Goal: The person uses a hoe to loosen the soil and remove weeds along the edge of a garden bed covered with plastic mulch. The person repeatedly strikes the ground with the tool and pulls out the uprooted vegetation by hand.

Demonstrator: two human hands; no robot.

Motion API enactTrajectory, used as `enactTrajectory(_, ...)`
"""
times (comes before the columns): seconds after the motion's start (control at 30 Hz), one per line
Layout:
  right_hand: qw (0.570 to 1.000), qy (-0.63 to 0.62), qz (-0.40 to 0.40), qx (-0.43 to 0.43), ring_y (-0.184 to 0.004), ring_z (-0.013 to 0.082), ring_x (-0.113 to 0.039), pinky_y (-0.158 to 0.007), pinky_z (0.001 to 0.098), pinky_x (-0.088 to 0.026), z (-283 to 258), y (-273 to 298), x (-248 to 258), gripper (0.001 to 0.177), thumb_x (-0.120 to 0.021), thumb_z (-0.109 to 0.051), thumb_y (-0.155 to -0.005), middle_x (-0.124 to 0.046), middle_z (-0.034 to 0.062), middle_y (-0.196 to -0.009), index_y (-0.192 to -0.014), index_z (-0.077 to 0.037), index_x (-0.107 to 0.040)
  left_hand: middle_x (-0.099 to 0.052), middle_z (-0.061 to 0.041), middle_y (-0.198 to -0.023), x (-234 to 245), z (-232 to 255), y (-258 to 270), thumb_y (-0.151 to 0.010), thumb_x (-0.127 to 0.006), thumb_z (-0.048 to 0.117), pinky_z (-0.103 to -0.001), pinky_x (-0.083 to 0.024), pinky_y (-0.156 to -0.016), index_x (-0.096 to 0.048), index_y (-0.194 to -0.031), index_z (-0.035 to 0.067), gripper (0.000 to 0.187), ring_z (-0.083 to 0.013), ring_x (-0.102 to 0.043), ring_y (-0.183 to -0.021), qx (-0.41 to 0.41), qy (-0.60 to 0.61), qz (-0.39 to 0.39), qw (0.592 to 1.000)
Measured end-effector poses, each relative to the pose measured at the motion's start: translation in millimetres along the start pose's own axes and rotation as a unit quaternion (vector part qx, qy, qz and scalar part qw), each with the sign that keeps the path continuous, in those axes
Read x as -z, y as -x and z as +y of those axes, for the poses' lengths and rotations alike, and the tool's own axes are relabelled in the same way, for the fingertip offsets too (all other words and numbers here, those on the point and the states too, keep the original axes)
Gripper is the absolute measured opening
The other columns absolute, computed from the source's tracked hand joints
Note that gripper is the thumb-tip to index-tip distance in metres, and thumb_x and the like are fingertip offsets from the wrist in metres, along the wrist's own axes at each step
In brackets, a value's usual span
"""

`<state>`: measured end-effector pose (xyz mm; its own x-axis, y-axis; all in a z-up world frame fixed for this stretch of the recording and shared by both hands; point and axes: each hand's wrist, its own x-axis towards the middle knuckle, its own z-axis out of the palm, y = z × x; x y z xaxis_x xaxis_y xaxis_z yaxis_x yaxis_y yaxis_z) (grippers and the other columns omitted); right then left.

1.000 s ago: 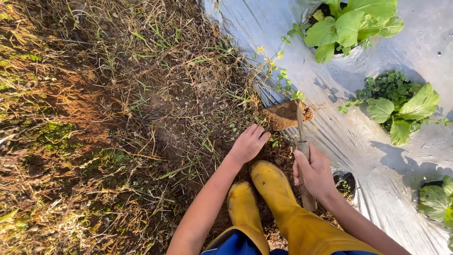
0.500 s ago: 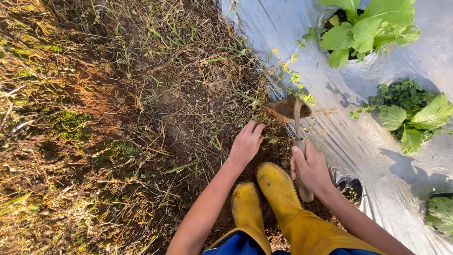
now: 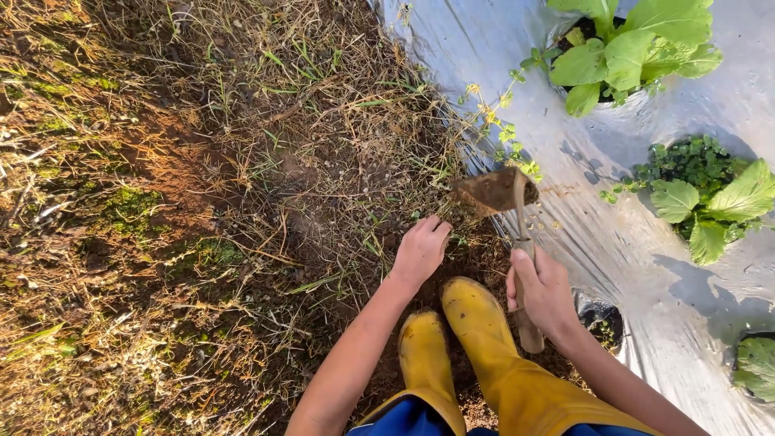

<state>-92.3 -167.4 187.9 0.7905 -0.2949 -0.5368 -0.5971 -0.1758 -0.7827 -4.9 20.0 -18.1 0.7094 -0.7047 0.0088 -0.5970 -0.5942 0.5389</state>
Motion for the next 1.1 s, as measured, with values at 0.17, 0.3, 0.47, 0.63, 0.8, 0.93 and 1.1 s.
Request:
enactTrajectory(0.17,0.995,-0.042,0.022,0.089,-0.042,0.0207,-0.068,-0.041,0.0324,-0.057,4.4,-7.9,-8.7,0.035,-0.035,-0.02,-0.112,-0.065,0.0108,-0.052,-0.09,-0.002,-0.057,-0.055,-0.008,-0.096,9.9,4.8,-1.0,-0.098,-0.068,0.009,-0.03,-0.059,-0.066,-0.067,-0.104,0.005,0.007,-0.0196,-0.066,-0.079,-0.005,-0.003,0.013,1.0)
enactTrajectory(0.3,1.0,0.014,-0.015,0.018,-0.037,0.0202,-0.064,-0.04,0.0336,-0.053,10.0,-16.1,-10.4,0.052,-0.035,-0.028,-0.113,-0.065,0.0093,-0.045,-0.075,-0.003,-0.061,-0.054,-0.008,-0.095,10.2,7.7,-1.1,-0.099,-0.065,0.01,-0.03,-0.058,-0.066,-0.068,-0.103,0.006,0.007,-0.0211,-0.065,-0.08,-0.022,-0.02,0.028,0.999)
enactTrajectory(0.47,0.998,-0.054,0.014,0.021,-0.038,0.0222,-0.064,-0.04,0.0342,-0.054,2.6,-8.1,-4.9,0.039,-0.032,-0.022,-0.114,-0.061,0.0122,-0.049,-0.093,-0.001,-0.058,-0.053,-0.007,-0.099,5.2,9.2,1.8,-0.099,-0.066,0.013,-0.03,-0.056,-0.068,-0.067,-0.106,0.008,0.009,-0.0194,-0.063,-0.082,-0.023,-0.024,0.015,0.999)
enactTrajectory(0.63,0.994,-0.072,0.016,0.075,-0.04,0.022,-0.064,-0.041,0.0338,-0.055,6.6,-10.2,-8.0,0.035,-0.031,-0.02,-0.113,-0.06,0.0114,-0.051,-0.096,-0.001,-0.056,-0.056,-0.01,-0.106,13.7,11.8,4.9,-0.094,-0.072,0.016,-0.033,-0.057,-0.075,-0.066,-0.111,0.007,0.021,-0.0226,-0.064,-0.091,-0.023,-0.024,-0.009,0.999)
enactTrajectory(0.8,0.999,-0.016,-0.021,-0.032,-0.038,0.022,-0.061,-0.04,0.0353,-0.054,36.0,-8.4,-11.1,0.039,-0.036,-0.024,-0.112,-0.061,0.0114,-0.051,-0.102,0.003,-0.062,-0.057,-0.01,-0.107,20.2,14.3,4.4,-0.094,-0.071,0.018,-0.034,-0.057,-0.078,-0.065,-0.112,0.007,0.021,-0.024,-0.065,-0.095,-0.025,-0.02,-0.007,0.999)
enactTrajectory(0.93,0.998,-0.044,-0.003,0.039,-0.037,0.0231,-0.064,-0.04,0.0347,-0.054,18.2,-5.1,-8.4,0.04,-0.033,-0.022,-0.113,-0.061,0.0124,-0.049,-0.092,0.0,-0.058,-0.056,-0.013,-0.109,17.5,12.0,6.6,-0.097,-0.069,0.015,-0.034,-0.059,-0.076,-0.064,-0.114,0.005,0.021,-0.025,-0.066,-0.097,-0.015,0.005,-0.022,1.0)
enactTrajectory(1.1,0.999,-0.035,-0.027,0.006,-0.039,0.023,-0.066,-0.043,0.0366,-0.056,18.3,-11.9,-13.2,0.041,-0.034,-0.026,-0.112,-0.063,0.0121,-0.05,-0.092,0.0,-0.058,-0.058,-0.016,-0.108,21.5,13.5,5.8,-0.101,-0.064,0.011,-0.035,-0.063,-0.069,-0.062,-0.117,0.0,0.02,-0.0273,-0.07,-0.094,0.025,0.046,-0.035,0.998)
